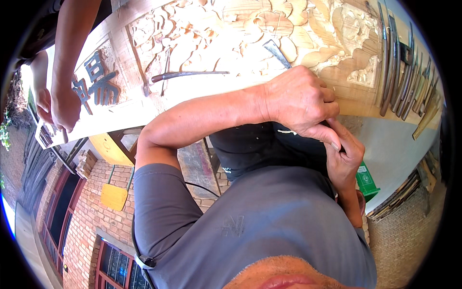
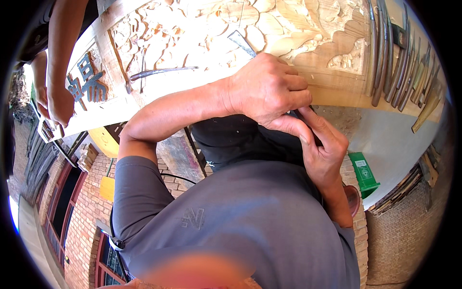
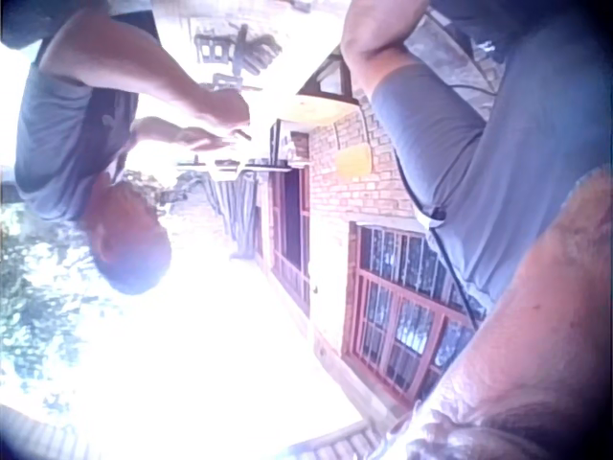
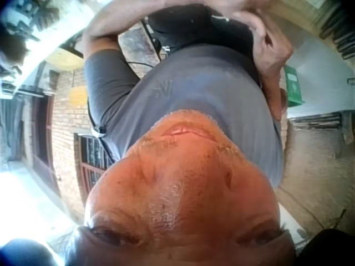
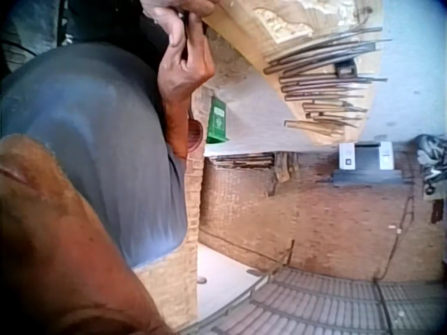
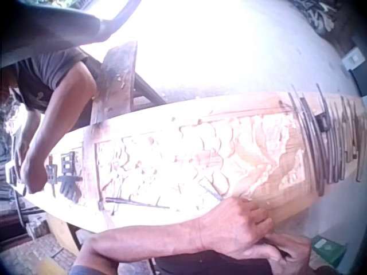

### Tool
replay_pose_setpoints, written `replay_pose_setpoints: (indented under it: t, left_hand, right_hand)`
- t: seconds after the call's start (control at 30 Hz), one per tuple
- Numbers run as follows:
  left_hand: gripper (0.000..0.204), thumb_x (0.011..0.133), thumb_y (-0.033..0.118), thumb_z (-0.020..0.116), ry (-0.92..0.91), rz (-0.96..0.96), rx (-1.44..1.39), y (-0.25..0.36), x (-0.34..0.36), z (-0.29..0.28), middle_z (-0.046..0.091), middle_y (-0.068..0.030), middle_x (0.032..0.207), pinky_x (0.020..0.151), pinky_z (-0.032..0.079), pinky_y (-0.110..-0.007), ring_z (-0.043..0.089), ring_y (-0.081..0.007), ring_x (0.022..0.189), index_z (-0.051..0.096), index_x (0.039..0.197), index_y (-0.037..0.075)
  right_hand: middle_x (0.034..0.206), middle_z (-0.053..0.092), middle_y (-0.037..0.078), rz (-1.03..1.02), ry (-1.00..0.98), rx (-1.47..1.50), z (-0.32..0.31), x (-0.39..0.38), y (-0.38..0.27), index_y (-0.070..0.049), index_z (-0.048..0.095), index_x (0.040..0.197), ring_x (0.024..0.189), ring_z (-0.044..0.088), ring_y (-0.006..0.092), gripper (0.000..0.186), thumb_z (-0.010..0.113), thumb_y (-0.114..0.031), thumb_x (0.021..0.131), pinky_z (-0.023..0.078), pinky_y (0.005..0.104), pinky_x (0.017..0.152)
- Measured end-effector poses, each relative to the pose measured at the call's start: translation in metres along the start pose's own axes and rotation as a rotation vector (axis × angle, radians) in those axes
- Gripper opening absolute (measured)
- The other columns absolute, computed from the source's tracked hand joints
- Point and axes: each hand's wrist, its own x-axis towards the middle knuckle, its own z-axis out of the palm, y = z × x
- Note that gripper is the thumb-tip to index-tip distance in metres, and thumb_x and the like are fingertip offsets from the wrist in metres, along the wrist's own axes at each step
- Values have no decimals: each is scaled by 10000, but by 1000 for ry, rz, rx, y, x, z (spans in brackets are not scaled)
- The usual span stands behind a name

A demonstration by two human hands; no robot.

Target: The person carves decorative patterns into a long wooden board using a chisel while another person uses a mallet and chisel on the same board.

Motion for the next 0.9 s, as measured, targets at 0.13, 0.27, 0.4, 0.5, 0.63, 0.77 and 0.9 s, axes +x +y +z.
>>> replay_pose_setpoints:
  t: [0.13,0.27,0.4,0.5,0.63,0.77,0.9]
  left_hand:
    - [645,886,731,800,-31,-87,43,0,0,1,588,-26,659,468,491,-418,662,-263,570,610,739,131]
    - [658,892,749,784,-26,-93,47,0,2,1,594,-25,638,467,497,-417,674,-263,569,606,721,139]
    - [676,895,762,775,-35,-129,71,-1,1,3,582,-20,619,457,487,-416,664,-268,553,602,698,138]
    - [678,899,762,773,-41,-151,91,2,5,1,585,-16,612,454,482,-415,662,-271,548,609,693,137]
    - [677,896,766,774,-22,-185,90,0,7,5,596,-16,608,454,483,-417,662,-278,545,622,695,137]
    - [683,898,777,767,-30,-195,106,0,7,4,601,-19,609,455,484,-419,664,-279,544,631,700,138]
    - [683,908,789,755,14,-252,88,1,12,3,599,-23,605,455,477,-427,661,-287,539,657,718,140]
  right_hand:
    - [1212,825,195,-3,1,-26,3,0,2,46,753,1385,1033,798,222,392,777,54,994,603,327,893]
    - [1218,824,201,43,-4,18,5,2,4,45,752,1386,1059,799,215,401,778,72,987,606,328,900]
    - [1191,830,196,18,6,10,6,7,7,44,756,1382,1024,795,197,408,787,85,977,607,320,878]
    - [1163,833,185,-24,-7,-49,0,9,9,40,760,1377,973,782,182,402,788,85,979,603,312,853]
    - [1123,832,180,-82,15,-66,-1,13,14,37,767,1365,923,763,168,392,790,84,976,595,308,823]
    - [1098,830,178,-79,-25,-95,-9,19,18,44,772,1344,917,777,193,373,790,83,973,598,315,826]
    - [1089,829,178,-105,-58,-100,-15,31,18,51,774,1325,931,796,225,354,791,74,972,606,327,843]
